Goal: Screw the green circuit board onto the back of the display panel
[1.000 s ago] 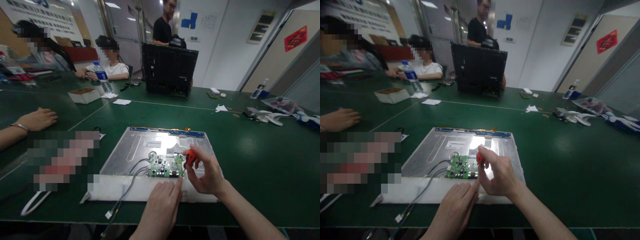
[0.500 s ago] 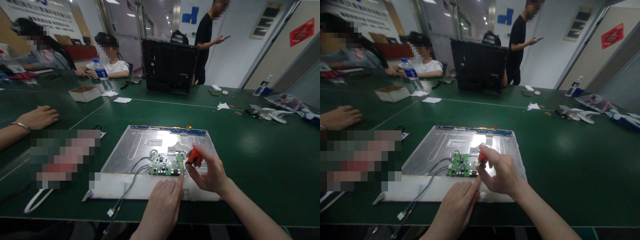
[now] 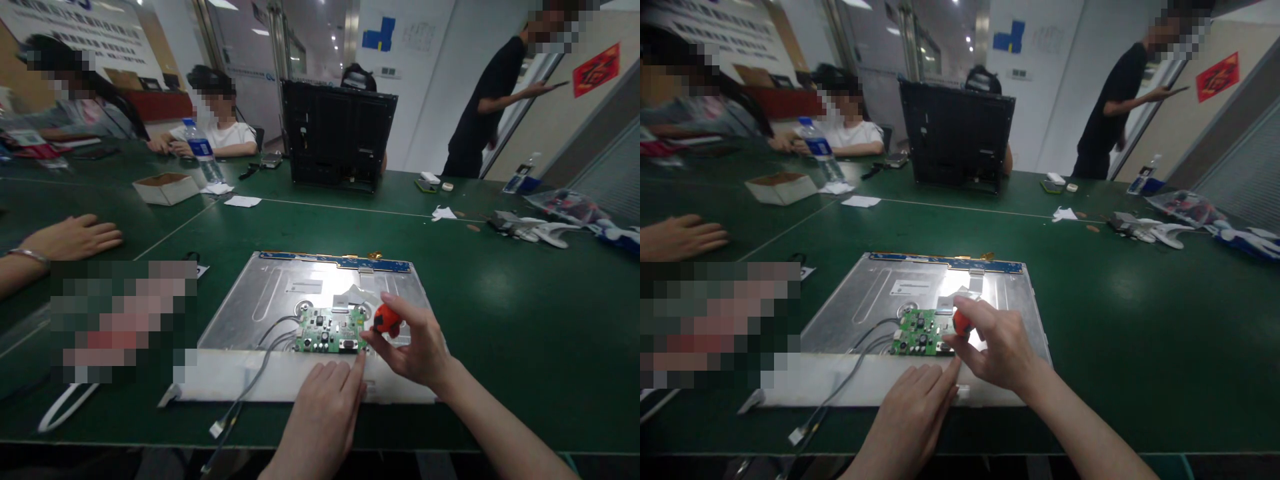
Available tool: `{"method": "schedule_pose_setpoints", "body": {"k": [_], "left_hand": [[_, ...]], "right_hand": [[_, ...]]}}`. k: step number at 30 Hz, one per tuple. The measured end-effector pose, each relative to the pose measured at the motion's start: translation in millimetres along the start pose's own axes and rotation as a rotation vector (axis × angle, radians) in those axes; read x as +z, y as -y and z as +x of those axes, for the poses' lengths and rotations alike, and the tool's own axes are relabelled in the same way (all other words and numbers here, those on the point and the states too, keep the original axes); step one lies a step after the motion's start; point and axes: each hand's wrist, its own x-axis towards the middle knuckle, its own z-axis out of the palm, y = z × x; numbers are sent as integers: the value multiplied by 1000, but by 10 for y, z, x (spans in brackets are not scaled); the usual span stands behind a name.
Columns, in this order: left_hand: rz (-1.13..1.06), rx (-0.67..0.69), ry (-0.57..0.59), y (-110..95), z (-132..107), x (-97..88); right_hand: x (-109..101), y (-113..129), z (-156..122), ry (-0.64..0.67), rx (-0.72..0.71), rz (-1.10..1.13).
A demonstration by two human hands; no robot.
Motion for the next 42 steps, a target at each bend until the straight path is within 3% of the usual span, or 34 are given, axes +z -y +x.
{"method": "schedule_pose_setpoints", "body": {"k": [6,14,22,30,38,42], "left_hand": [[-1,6,-3,0,-1,-5],[-6,-2,10,-7,8,-16],[6,1,15,-9,9,-9],[-6,2,-10,5,0,7],[-7,3,-8,2,3,-3],[4,1,1,4,-5,16]], "right_hand": [[-18,28,11,38,22,70],[7,12,-22,-32,3,-10],[-16,17,-2,28,39,62],[6,6,-15,-41,-11,-43],[-27,34,12,27,39,75],[-27,26,-1,-8,31,20]]}}
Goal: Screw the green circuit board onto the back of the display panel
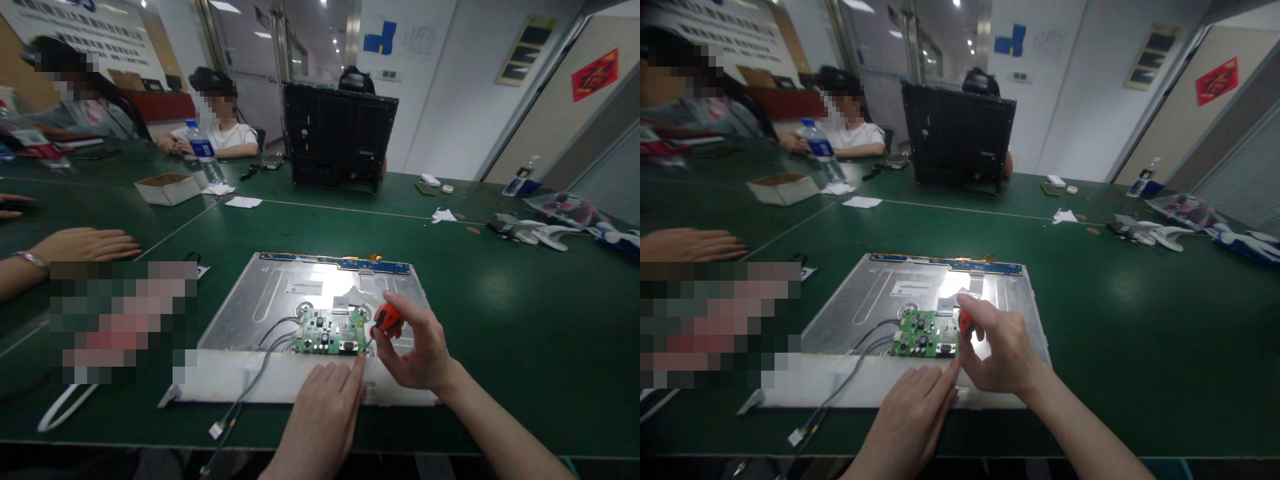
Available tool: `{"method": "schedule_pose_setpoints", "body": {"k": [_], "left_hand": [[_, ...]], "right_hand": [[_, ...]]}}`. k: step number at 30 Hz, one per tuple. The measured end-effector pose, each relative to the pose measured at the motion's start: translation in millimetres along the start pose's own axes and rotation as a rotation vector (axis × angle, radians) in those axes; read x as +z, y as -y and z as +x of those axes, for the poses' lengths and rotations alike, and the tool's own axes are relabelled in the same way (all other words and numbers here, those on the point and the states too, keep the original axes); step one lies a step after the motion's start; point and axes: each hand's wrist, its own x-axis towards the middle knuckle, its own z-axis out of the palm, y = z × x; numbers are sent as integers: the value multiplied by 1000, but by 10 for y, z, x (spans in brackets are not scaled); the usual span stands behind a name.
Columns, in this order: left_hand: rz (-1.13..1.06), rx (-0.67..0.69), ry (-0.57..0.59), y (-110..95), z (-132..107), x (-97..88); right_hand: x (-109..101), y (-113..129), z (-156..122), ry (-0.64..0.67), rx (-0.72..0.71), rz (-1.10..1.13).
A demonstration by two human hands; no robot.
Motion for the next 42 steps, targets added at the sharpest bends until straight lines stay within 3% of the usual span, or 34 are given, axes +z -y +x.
{"method": "schedule_pose_setpoints", "body": {"k": [13,18,25,35,42], "left_hand": [[-12,-1,19,1,-1,-6],[-1,3,38,3,-7,3],[-7,8,38,3,3,-3],[-18,-6,33,4,-6,12],[-11,-2,34,9,-1,8]], "right_hand": [[12,-27,9,-9,-8,-30],[4,6,20,3,50,-50],[21,6,2,-2,65,62],[18,14,11,-9,44,-27],[15,-4,-9,0,38,52]]}}
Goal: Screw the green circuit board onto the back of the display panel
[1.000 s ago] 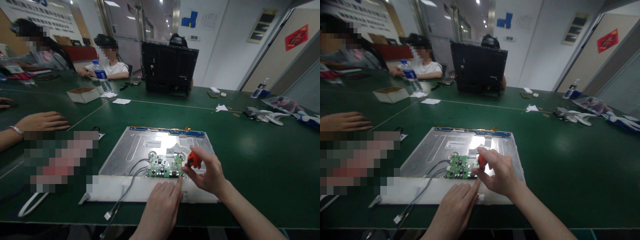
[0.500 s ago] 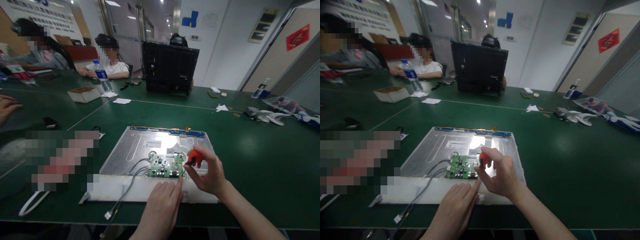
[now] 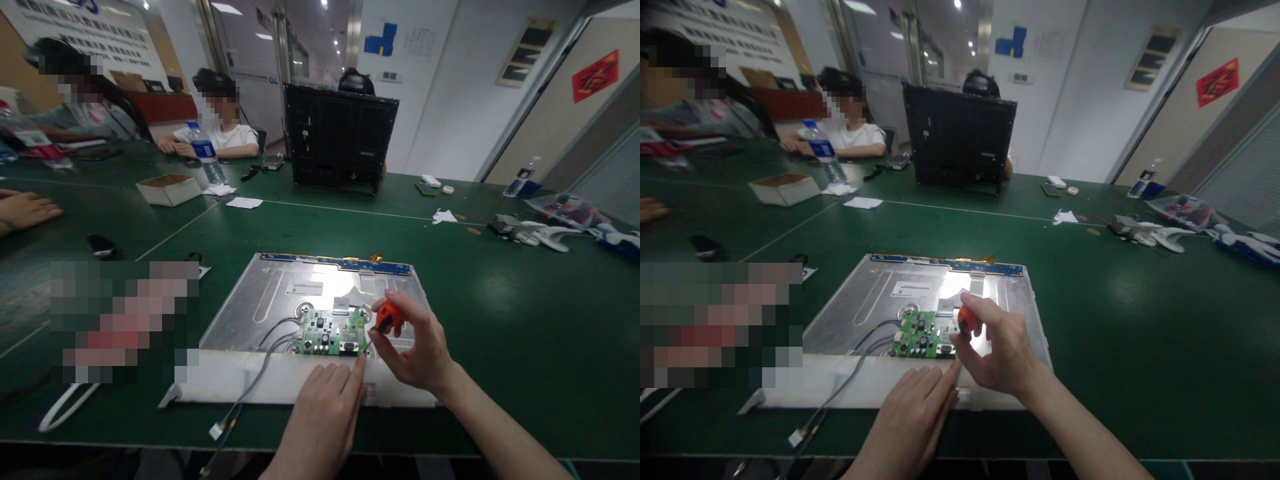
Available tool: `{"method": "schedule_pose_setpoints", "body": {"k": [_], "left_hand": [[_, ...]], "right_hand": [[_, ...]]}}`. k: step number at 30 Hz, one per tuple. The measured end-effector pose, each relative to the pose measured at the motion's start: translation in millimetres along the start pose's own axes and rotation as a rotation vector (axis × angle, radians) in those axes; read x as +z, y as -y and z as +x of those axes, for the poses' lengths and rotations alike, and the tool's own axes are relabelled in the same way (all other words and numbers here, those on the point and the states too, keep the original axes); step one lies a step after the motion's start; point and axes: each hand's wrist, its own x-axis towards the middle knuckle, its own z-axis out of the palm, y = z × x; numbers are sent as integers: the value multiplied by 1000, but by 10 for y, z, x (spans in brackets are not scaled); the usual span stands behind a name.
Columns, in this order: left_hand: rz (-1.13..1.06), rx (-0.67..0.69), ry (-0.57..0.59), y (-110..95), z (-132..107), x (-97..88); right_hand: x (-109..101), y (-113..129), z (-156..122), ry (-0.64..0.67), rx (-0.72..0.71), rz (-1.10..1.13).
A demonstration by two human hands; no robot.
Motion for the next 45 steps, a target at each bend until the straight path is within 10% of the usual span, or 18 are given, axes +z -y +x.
{"method": "schedule_pose_setpoints", "body": {"k": [45], "left_hand": [[-6,6,-1,-17,12,-33]], "right_hand": [[8,17,17,-39,-10,-109]]}}
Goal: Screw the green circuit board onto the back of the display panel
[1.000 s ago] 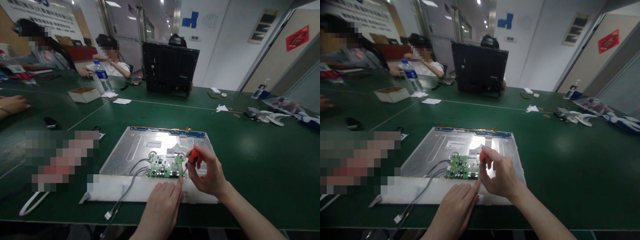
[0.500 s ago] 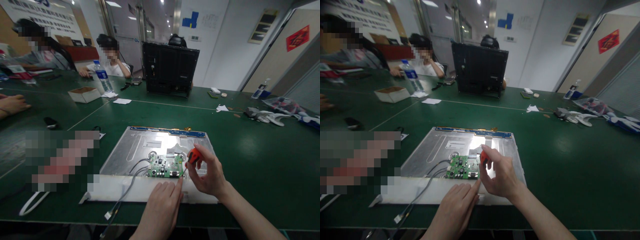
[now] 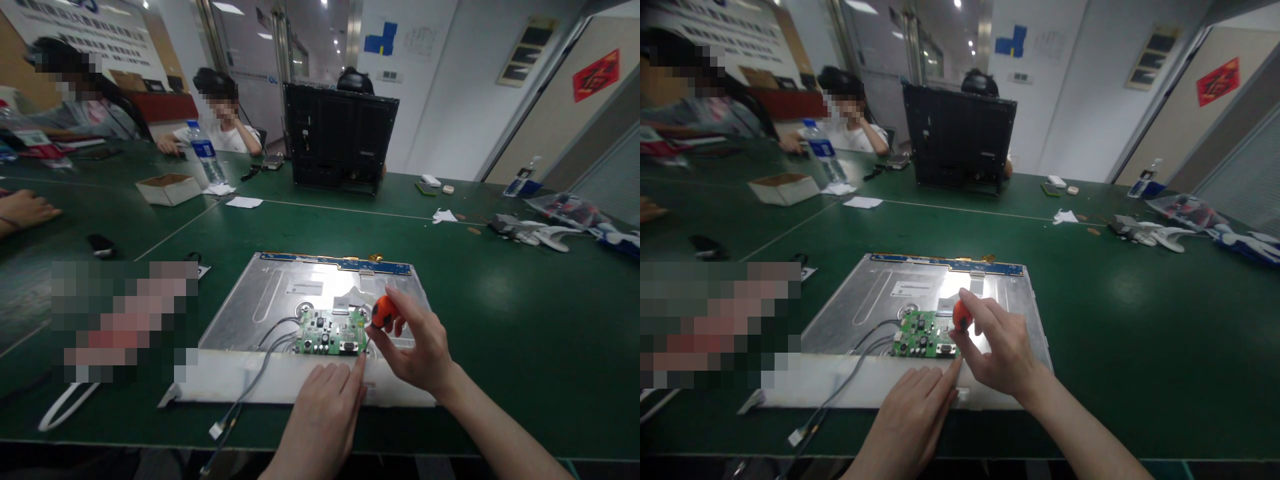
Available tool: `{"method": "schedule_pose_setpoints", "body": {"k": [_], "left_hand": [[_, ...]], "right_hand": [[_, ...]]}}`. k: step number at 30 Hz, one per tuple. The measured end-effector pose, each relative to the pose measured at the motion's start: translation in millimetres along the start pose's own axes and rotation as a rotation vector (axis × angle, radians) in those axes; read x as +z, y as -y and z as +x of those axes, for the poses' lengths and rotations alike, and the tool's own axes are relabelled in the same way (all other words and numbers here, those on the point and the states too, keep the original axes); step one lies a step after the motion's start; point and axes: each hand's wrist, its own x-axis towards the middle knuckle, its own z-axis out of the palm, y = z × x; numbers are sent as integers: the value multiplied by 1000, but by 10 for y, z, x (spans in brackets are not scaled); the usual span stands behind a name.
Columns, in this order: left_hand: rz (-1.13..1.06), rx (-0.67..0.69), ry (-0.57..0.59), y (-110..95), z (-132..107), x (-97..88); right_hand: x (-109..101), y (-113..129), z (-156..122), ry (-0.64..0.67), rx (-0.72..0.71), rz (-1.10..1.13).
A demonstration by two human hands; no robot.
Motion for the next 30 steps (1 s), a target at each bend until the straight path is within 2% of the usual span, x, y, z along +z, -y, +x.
{"method": "schedule_pose_setpoints", "body": {"k": [8,13,21,30], "left_hand": [[8,-3,-36,10,-13,28],[19,-1,-23,15,-24,36],[20,4,-49,15,-20,42],[-2,-7,-22,3,-8,19]], "right_hand": [[-10,-13,4,-12,-7,88],[-25,-6,33,-71,23,3],[-24,6,-4,-33,59,78],[-29,1,37,-50,43,8]]}}
